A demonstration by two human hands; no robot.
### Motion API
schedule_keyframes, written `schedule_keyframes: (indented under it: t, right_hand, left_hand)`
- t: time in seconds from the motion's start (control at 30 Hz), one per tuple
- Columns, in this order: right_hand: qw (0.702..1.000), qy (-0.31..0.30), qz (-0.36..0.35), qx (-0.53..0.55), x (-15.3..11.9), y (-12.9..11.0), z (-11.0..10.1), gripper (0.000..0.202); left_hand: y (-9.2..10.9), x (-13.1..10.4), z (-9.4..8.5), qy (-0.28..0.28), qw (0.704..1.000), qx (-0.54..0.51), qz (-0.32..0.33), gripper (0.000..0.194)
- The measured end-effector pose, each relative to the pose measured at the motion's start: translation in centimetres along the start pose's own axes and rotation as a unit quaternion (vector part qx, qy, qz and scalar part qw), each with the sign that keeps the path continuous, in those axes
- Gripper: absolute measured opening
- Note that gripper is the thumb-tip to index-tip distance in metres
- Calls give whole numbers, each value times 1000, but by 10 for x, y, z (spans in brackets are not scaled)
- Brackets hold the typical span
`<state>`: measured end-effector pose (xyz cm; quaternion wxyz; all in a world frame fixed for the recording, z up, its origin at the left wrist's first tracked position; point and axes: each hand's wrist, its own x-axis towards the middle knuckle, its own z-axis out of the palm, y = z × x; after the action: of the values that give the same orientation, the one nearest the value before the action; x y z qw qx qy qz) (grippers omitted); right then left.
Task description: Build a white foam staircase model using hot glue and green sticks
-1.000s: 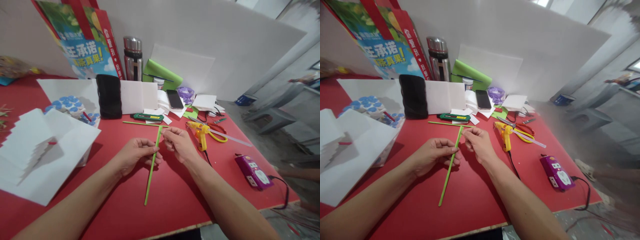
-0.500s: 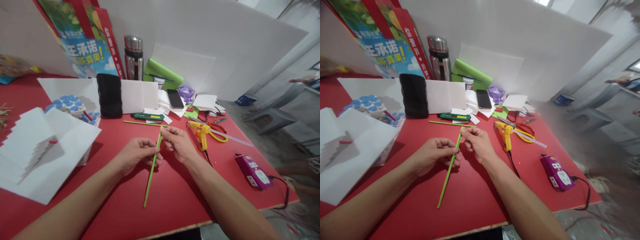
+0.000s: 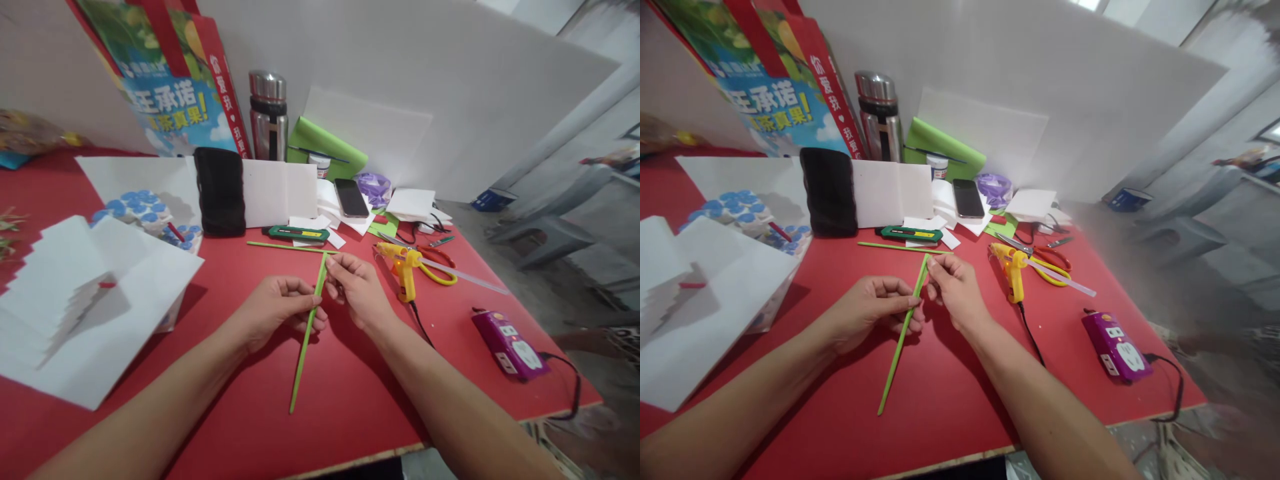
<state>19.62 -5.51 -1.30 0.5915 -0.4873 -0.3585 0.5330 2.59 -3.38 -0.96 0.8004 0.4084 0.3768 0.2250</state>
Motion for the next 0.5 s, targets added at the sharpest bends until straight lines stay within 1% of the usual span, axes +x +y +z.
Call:
schedule_keyframes:
  t: [0.27,0.5]
  right_hand:
    - [999,-3,-1,-35,-1,7,3,38]
    - [999,-21,22,-27,0,1,1,39]
  left_hand:
    - [3,-1,2,22,1000,-4,-6,23]
    - [3,-3,4,35,999,4,-4,18]
